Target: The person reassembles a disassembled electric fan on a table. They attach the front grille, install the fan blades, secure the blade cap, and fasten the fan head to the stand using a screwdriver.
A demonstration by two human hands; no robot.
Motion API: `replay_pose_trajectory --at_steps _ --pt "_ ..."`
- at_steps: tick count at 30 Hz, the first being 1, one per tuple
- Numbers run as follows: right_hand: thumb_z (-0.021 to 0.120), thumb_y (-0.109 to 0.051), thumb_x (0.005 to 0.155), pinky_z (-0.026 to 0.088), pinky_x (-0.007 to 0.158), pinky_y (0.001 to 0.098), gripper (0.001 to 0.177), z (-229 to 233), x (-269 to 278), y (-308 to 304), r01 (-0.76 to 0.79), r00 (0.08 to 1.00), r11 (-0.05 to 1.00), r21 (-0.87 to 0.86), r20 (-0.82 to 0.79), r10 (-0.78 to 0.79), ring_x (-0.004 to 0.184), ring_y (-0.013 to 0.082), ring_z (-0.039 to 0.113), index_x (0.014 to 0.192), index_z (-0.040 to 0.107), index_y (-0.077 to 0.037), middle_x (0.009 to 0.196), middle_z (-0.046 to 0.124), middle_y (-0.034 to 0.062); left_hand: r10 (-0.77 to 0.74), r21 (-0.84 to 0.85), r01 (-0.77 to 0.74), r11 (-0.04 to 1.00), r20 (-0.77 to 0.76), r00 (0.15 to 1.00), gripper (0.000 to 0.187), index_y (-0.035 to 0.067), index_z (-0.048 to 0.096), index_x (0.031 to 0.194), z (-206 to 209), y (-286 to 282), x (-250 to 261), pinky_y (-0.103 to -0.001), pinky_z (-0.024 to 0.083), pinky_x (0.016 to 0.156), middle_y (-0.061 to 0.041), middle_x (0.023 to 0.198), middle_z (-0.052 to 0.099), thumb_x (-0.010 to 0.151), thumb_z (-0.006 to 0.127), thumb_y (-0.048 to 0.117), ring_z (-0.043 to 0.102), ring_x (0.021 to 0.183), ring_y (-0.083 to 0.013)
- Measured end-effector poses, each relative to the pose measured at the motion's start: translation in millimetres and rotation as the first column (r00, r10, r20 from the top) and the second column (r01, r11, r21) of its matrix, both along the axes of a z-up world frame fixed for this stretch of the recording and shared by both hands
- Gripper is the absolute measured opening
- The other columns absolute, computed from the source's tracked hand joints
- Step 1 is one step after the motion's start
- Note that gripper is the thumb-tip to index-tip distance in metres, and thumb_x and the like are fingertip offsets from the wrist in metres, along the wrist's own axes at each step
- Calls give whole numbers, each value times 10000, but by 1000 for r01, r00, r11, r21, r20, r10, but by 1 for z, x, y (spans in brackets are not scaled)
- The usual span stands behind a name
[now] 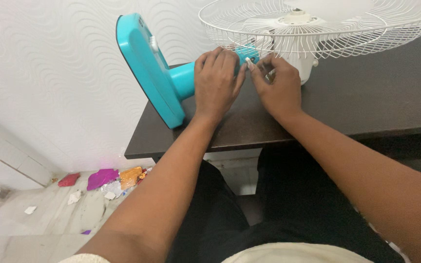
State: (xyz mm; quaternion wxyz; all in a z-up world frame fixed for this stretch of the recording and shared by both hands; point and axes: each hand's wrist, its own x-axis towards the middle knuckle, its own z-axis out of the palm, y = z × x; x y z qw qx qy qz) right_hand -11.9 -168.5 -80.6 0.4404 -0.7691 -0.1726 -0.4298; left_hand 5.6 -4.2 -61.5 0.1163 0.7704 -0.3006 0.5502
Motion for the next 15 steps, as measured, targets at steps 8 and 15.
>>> replay_pose_trajectory --at_steps 8,15 --pt "675 -149 1000 479 614 289 149 -3 -1 -3 -134 991 990 46 3 134 691 126 627 1003 676 0 836 680 84 -52 68 56 996 -52 997 498 145 646 1267 0 5 -12 -494 340 1126 -137 1290 613 810 748 314 525 1299 -327" --pt "678 -156 988 442 553 296 187 4 -14 0 -78 997 997 27 15 78 627 122 584 1121 693 -26 819 652 62 -1 67 0 998 21 1000 449 161 634 1294 -5 1 -10 -473 343 1123 -107 1274 601 868 760 222 534 1283 -282"
